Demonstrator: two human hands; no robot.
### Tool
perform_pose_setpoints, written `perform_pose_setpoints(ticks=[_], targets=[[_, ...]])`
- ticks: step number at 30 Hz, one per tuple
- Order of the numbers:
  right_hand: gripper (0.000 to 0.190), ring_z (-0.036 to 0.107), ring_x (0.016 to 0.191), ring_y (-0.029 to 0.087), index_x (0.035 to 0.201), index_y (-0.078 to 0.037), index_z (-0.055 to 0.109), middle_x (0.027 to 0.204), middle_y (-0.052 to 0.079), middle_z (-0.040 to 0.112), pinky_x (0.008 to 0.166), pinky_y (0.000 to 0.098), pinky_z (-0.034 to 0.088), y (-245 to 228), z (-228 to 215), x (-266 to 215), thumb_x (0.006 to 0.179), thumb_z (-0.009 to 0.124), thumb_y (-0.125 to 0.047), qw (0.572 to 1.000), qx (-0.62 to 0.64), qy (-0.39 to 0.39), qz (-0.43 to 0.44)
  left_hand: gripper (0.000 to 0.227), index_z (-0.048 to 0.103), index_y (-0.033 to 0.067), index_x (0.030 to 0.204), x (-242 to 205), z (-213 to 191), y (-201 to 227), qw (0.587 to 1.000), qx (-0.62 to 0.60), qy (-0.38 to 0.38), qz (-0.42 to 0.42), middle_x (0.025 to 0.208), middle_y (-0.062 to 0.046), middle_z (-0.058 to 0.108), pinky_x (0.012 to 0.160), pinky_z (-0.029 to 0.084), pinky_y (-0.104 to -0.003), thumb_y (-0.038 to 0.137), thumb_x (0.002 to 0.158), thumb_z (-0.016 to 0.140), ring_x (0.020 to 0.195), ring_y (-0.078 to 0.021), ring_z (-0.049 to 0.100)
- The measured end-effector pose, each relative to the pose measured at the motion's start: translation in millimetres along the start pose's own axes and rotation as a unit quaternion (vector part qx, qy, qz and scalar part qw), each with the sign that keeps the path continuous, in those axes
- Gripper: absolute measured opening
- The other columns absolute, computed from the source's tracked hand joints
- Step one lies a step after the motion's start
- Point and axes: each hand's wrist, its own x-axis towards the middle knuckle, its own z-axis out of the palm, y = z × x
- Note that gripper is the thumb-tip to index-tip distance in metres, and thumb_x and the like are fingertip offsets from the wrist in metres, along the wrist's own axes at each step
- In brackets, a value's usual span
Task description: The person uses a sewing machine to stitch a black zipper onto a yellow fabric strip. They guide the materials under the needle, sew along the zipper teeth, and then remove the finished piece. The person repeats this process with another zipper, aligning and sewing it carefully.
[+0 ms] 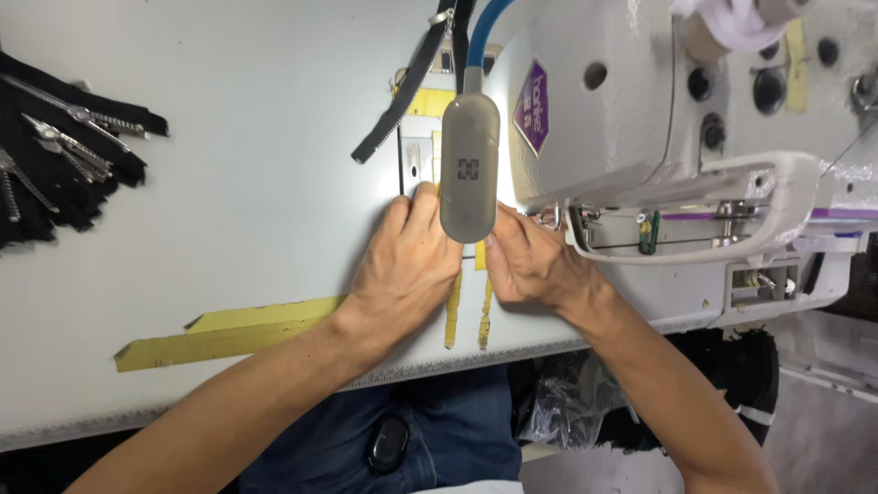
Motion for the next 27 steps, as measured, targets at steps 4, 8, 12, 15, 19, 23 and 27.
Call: perform_pose_setpoints(ticks=[4, 8, 12, 15, 19, 23, 27], targets=[[0.032, 0.075, 0.079, 0.030, 0.122, 0.002, 0.070, 0.097, 0.019, 0.074, 0.072, 0.0411, 0.061, 2, 3, -3, 0.093, 0.059, -0.007, 0.997, -0.068, -0.006, -0.023, 0.005, 0.073, -0.0011, 0.089, 0, 4, -3, 0.999, -0.028, 0.028, -0.020, 0.086, -0.020, 0.066, 0.079, 0.050, -0.040, 0.003, 0.087, 0.070, 0.104, -0.0365, 0.061], [0.036, 0.074, 0.085, 0.029, 0.125, 0.000, 0.068, 0.104, 0.016, 0.072, 0.077, 0.0399, 0.058, -10, 1, -2, 0.090, 0.058, -0.006, 0.983, -0.179, -0.022, -0.032, 0.011, 0.073, -0.0060, 0.096, -5, 10, -2, 0.995, -0.070, 0.065, -0.031, 0.094, -0.024, 0.067, 0.081, 0.051, -0.042, -0.003, 0.088, 0.066, 0.105, -0.0380, 0.062], [0.043, 0.072, 0.098, 0.030, 0.130, 0.001, 0.065, 0.117, 0.017, 0.072, 0.084, 0.0417, 0.054, -19, 4, -9, 0.088, 0.058, -0.001, 0.977, -0.212, -0.012, -0.013, 0.018, 0.073, -0.0080, 0.102, -8, 20, -2, 0.985, -0.136, 0.096, -0.049, 0.102, -0.025, 0.067, 0.083, 0.051, -0.045, -0.009, 0.086, 0.065, 0.104, -0.0389, 0.061], [0.028, 0.070, 0.086, 0.033, 0.122, 0.004, 0.064, 0.102, 0.021, 0.071, 0.078, 0.0416, 0.055, -47, -11, 16, 0.097, 0.050, 0.002, 0.989, -0.131, 0.005, 0.064, 0.030, 0.071, -0.0123, 0.112, -7, 17, -11, 0.951, -0.259, 0.130, -0.109, 0.114, -0.027, 0.064, 0.087, 0.053, -0.048, -0.016, 0.085, 0.059, 0.108, -0.0431, 0.060], [0.035, 0.069, 0.112, 0.034, 0.135, 0.007, 0.058, 0.124, 0.022, 0.070, 0.095, 0.0407, 0.052, -58, 5, -22, 0.102, 0.053, -0.003, 0.978, -0.107, 0.087, 0.160, 0.029, 0.067, -0.0078, 0.124, 13, 31, -44, 0.946, -0.210, 0.187, -0.163, 0.117, -0.021, 0.062, 0.084, 0.052, -0.044, -0.007, 0.099, 0.053, 0.098, -0.0372, 0.059], [0.026, 0.063, 0.126, 0.034, 0.129, 0.003, 0.054, 0.131, 0.022, 0.064, 0.112, 0.0404, 0.050, -135, -6, -12, 0.105, 0.052, -0.007, 0.930, 0.104, 0.169, 0.308, 0.024, 0.066, -0.0045, 0.119, 61, 64, -66, 0.948, -0.224, 0.123, -0.187, 0.105, -0.017, 0.057, 0.079, 0.051, -0.047, 0.011, 0.100, 0.064, 0.094, -0.0369, 0.052], [0.027, 0.070, 0.103, 0.000, 0.083, -0.038, 0.081, 0.101, -0.017, 0.076, 0.091, 0.0186, 0.048, -222, -75, 23, 0.083, 0.055, -0.042, 0.887, 0.136, -0.228, 0.379, 0.026, 0.050, 0.0123, 0.116, 116, 134, -75, 0.850, -0.344, 0.034, -0.398, 0.128, -0.020, 0.052, 0.084, 0.049, -0.064, 0.029, 0.096, 0.047, 0.102, -0.0519, 0.058]])
